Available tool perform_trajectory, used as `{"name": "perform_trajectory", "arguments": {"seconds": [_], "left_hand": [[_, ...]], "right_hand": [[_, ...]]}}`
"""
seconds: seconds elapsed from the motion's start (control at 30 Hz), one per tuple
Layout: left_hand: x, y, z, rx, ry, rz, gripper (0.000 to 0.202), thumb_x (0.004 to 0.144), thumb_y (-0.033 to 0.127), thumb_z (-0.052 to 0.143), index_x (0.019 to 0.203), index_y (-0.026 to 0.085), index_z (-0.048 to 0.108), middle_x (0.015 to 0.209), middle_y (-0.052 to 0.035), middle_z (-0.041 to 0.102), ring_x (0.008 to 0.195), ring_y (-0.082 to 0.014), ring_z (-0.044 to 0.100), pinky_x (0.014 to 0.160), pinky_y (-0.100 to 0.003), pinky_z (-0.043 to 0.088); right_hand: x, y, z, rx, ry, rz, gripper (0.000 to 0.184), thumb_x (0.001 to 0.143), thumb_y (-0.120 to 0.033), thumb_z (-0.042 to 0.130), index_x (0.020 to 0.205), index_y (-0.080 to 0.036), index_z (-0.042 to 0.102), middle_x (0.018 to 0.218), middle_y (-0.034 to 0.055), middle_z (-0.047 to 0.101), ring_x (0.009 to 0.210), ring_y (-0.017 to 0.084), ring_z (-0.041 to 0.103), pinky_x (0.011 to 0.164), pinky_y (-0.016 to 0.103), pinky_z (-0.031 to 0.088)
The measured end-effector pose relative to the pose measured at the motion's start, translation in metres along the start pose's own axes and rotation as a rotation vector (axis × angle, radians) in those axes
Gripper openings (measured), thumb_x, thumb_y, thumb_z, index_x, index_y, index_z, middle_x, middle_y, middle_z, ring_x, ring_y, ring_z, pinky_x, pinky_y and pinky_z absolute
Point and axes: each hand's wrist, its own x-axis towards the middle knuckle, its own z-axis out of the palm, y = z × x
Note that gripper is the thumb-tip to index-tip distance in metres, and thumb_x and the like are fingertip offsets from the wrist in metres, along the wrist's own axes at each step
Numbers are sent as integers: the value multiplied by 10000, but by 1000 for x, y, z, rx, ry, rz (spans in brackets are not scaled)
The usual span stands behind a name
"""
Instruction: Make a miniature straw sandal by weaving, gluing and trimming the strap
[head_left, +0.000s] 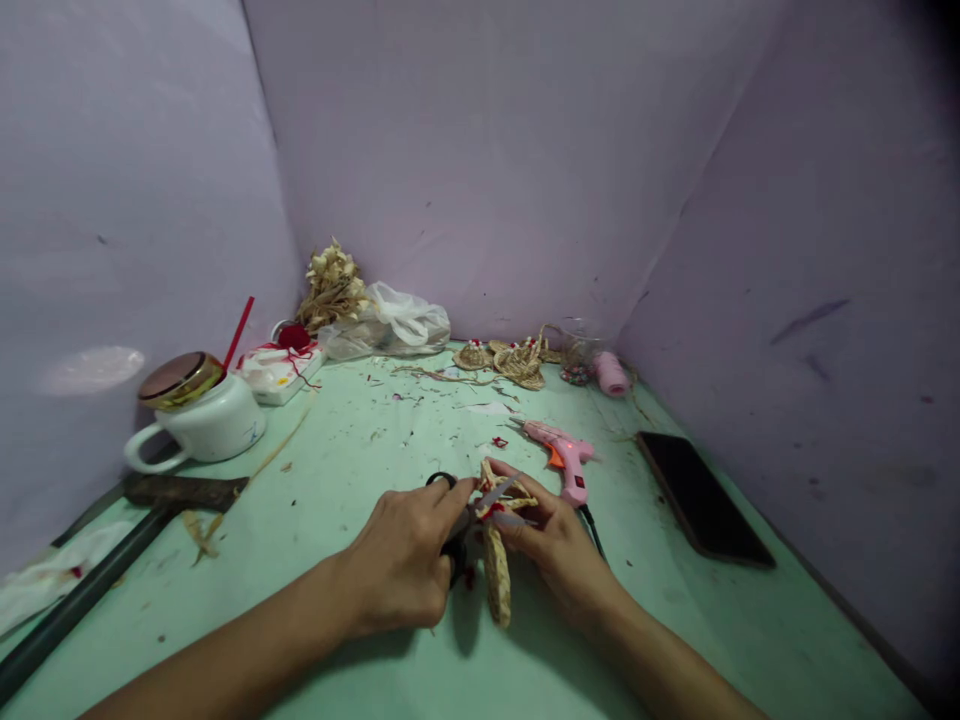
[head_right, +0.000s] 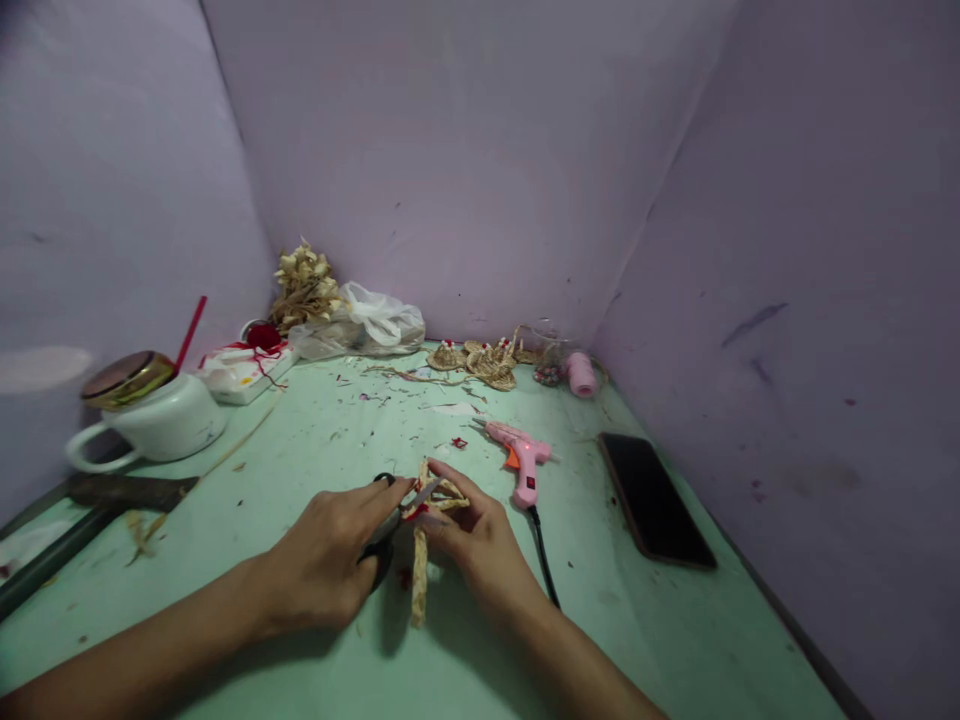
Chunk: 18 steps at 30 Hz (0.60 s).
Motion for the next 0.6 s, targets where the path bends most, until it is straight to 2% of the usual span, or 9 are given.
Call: {"name": "perform_trajectory", "arguments": {"seconds": [0.27,0.33,0.47,0.6], "left_hand": [[0,-6,3,-45,-18,51,526,630,68,442,1133,216,408,847,-27,591,775,-195,580,662,-317,476],[1,-5,1,-7,-28,40,548,625,77,451,1154,213,398,844,-30,589,767,-203,579,659,-329,475],[2,-2,-2,83,0,15,653,602,114,492,1231,195,339,962,-76,565,833,-243,563,693,-377,474],[1,-5,3,16,-11,16,625,605,88,483,1204,216,356,931,-51,582,825,-221,570,695,-339,476]], "right_hand": [[0,0,-5,-11,-15,-45,573,641,-281,740,1181,-226,556,927,28,667,793,184,592,765,344,438],[0,0,-4,-25,-1,-47,570,629,-269,749,1167,-223,567,923,25,669,799,180,590,770,334,437],[1,-2,-1,-87,39,-10,550,603,-237,759,1128,-219,597,881,11,682,799,173,591,746,305,438],[2,-2,-1,-110,54,-28,562,582,-171,753,1121,-225,605,876,3,685,791,172,595,772,312,431]]}}
